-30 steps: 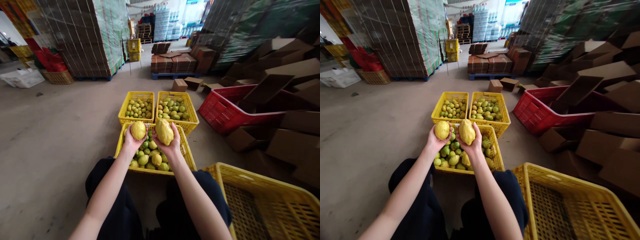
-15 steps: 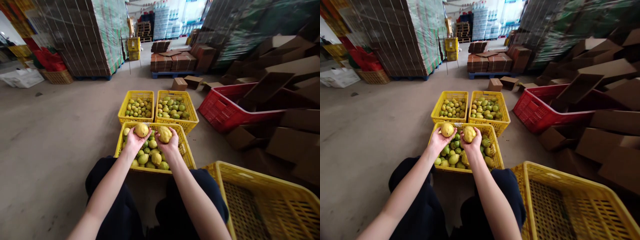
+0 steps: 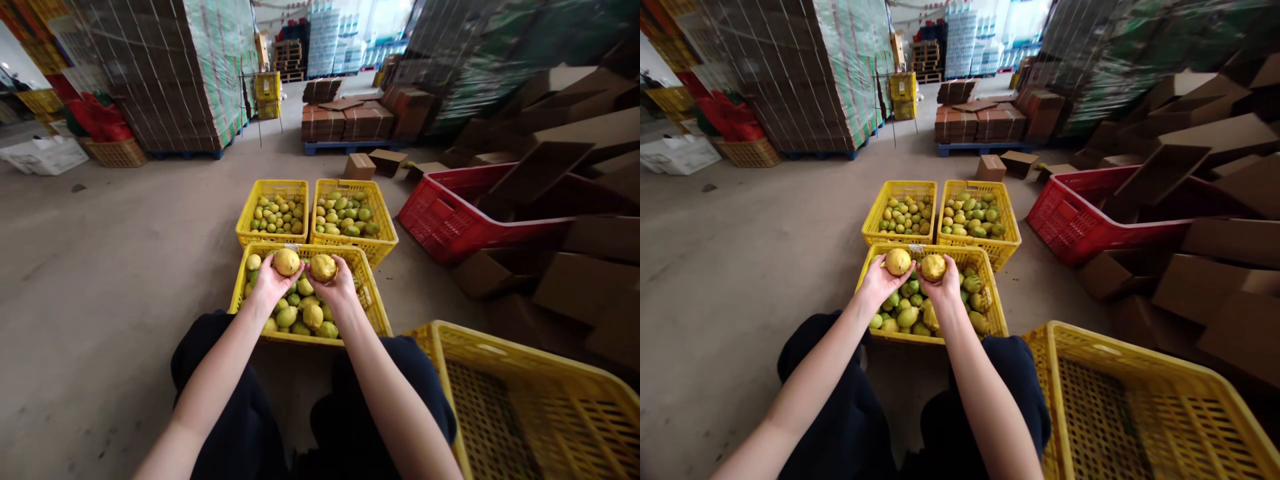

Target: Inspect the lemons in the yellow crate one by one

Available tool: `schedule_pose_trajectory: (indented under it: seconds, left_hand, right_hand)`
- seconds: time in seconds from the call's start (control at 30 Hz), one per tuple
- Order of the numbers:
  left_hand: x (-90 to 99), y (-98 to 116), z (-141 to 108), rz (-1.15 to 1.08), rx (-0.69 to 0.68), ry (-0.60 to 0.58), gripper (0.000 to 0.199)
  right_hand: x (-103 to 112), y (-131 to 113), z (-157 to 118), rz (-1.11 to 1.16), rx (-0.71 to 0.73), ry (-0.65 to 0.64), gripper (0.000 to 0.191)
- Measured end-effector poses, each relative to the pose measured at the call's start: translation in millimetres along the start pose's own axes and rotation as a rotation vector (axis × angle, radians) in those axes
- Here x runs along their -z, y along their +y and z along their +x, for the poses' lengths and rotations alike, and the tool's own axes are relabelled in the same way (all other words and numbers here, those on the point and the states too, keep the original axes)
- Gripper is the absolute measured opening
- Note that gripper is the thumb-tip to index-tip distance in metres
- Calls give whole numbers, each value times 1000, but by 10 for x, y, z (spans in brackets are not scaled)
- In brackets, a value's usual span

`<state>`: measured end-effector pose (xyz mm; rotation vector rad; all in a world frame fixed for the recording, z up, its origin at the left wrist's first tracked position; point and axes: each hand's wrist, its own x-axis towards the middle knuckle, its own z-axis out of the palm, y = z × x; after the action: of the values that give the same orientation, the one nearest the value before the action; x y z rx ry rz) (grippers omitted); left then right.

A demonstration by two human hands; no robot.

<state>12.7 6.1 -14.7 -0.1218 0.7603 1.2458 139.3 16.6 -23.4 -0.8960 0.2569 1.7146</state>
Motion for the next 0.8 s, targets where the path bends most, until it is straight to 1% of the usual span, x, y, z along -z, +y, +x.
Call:
schedule_pose_trajectory:
  seconds: [0.1, 0.17, 0.23, 0.33, 0.4, 0.47, 0.53, 0.63, 0.73, 0.8]
  left_hand:
    - [2, 12, -33, 51, 28, -62, 31]
    - [-9, 26, -79, 84, -24, -132, 29]
    - [-25, 41, -131, 116, -112, -213, 25]
    - [-44, 61, -194, 183, -251, -333, 23]
    - [-48, 68, -213, 246, -365, -370, 23]
    - [-45, 65, -216, 313, -478, -370, 24]
    - [-37, 48, -208, 366, -563, -372, 26]
    - [-17, -1, -187, 409, -673, -383, 29]
    - [3, -48, -170, 415, -786, -353, 30]
    - [12, -62, -168, 420, -828, -351, 31]
  right_hand:
    - [-3, 6, -73, -39, 20, -125, 13]
    - [-8, -3, -125, -48, 74, -228, 18]
    - [-19, -25, -176, -70, 152, -351, 24]
    - [-44, -59, -229, -158, 234, -523, 26]
    - [-55, -66, -233, -237, 268, -583, 31]
    - [-52, -52, -210, -319, 351, -606, 33]
    - [-30, -19, -177, -410, 534, -612, 29]
    - [35, 57, -162, -615, 878, -603, 25]
    - [109, 128, -204, -773, 1204, -570, 26]
    - [145, 151, -246, -839, 1415, -577, 28]
